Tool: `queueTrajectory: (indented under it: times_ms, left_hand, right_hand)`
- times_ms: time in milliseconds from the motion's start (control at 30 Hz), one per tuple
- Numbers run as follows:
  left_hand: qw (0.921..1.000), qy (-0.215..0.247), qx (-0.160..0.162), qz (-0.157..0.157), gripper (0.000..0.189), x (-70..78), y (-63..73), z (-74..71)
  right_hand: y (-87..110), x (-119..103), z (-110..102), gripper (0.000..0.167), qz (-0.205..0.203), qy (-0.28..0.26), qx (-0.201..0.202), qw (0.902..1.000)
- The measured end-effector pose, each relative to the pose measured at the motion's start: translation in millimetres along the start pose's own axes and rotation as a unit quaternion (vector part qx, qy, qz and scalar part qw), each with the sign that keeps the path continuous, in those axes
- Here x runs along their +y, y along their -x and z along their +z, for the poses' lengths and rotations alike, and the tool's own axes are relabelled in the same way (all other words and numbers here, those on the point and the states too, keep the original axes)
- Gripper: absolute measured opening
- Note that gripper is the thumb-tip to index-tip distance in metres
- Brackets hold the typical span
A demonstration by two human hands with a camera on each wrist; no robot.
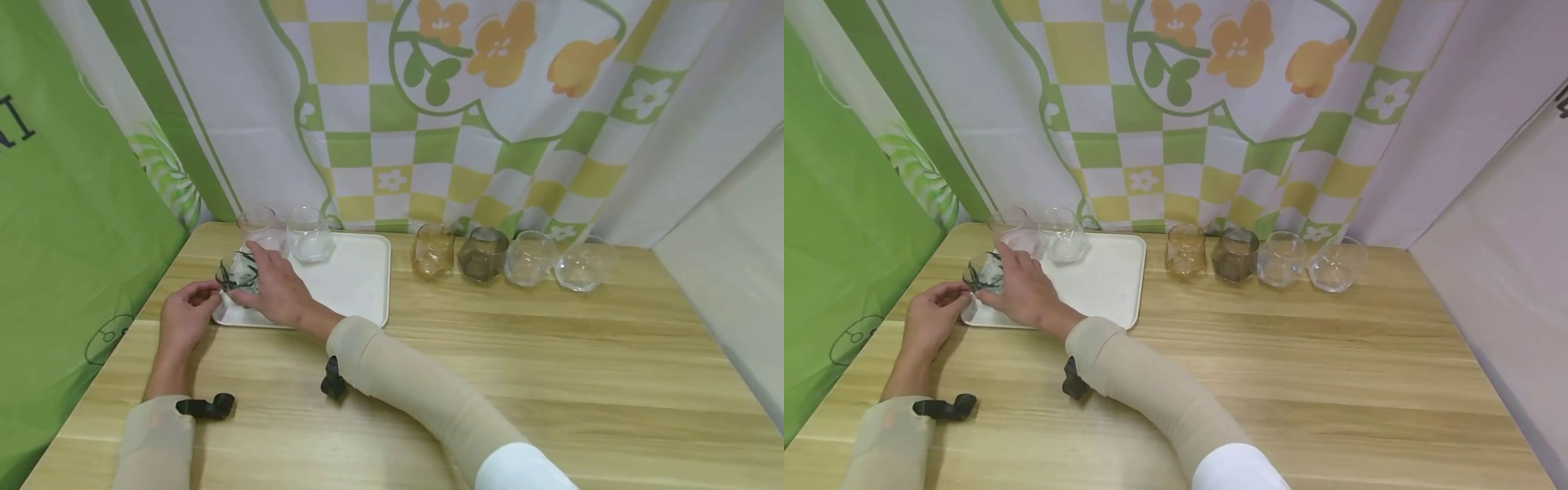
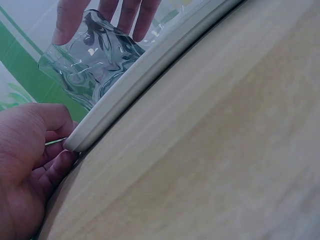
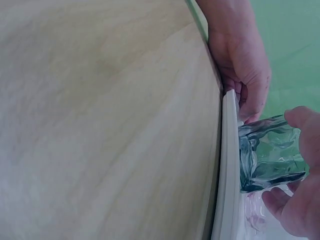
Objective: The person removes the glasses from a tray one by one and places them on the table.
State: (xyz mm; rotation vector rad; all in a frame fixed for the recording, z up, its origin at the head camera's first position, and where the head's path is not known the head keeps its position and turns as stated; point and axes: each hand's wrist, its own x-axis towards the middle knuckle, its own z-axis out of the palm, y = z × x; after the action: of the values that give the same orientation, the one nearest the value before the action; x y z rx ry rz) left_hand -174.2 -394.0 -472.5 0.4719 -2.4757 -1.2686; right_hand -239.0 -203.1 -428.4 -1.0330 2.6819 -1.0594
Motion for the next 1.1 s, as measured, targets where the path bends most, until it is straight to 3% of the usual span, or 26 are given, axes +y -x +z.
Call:
queueTrajectory:
  times_ms: [400, 1100]
  left_hand:
    - [0.9999, 0.003, 0.004, 0.01, 0.027, -0.8, -0.4, 1.2]
    - [0.9999, -0.008, 0.003, 0.007, 0.027, 0.6, 0.9, -0.2]
  right_hand:
    - [-3.9, 0.9, -0.1, 0.088, 0.001, 0.034, 0.003, 0.9994]
    - [-6.1, 3.4, -1.9, 0.078, 0.014, 0.017, 0.022, 0.9995]
